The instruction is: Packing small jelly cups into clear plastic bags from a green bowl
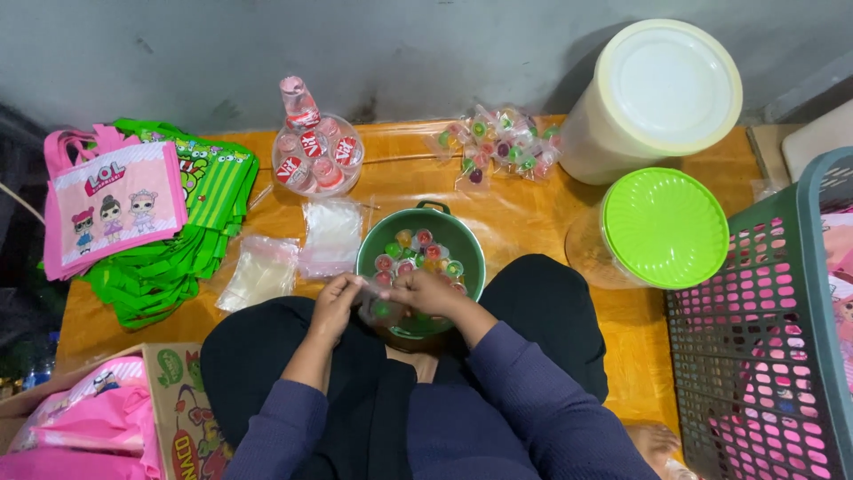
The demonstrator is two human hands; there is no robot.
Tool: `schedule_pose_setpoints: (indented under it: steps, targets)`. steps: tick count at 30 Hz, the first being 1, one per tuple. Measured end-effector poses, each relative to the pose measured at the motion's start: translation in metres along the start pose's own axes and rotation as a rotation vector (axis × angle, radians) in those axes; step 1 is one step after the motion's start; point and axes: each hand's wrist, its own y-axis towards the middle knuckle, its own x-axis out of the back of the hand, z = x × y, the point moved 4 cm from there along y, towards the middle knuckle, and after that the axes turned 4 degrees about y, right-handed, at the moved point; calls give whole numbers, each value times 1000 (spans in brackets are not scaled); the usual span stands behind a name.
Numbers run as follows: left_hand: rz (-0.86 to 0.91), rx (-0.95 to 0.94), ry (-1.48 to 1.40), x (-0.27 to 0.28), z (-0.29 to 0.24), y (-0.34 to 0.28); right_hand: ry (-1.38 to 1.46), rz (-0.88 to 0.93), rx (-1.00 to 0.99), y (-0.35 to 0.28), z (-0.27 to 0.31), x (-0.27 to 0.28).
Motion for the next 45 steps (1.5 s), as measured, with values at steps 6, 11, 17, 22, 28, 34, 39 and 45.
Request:
schedule_pose_setpoints:
  steps: [6,11,17,22,28,34,39,45]
  targets:
    - [-383,-12,387,35,10,28,484,-225,-100,7,-16,56]
    - [-179,133,887,24,-19,40,778,-905,128,-21,-25,156]
    - [-98,353,1301,44,38,85,696,-915,-87,-14,-96,165]
    - [-496,444,947,51,33,86,453,-733,-128,9,-104,145]
    - [-525,262,991,53,13,71,380,-683,-179,10,-102,141]
    - [-615,159,767,43,-5,62,313,-674,-192,10,-101,134]
    - [-741,-188,645,42,-17,56,253,-695,-119,10,-99,132]
    - [-487,-323,589,9,-47,20,196,-428,144,15,-55,46]
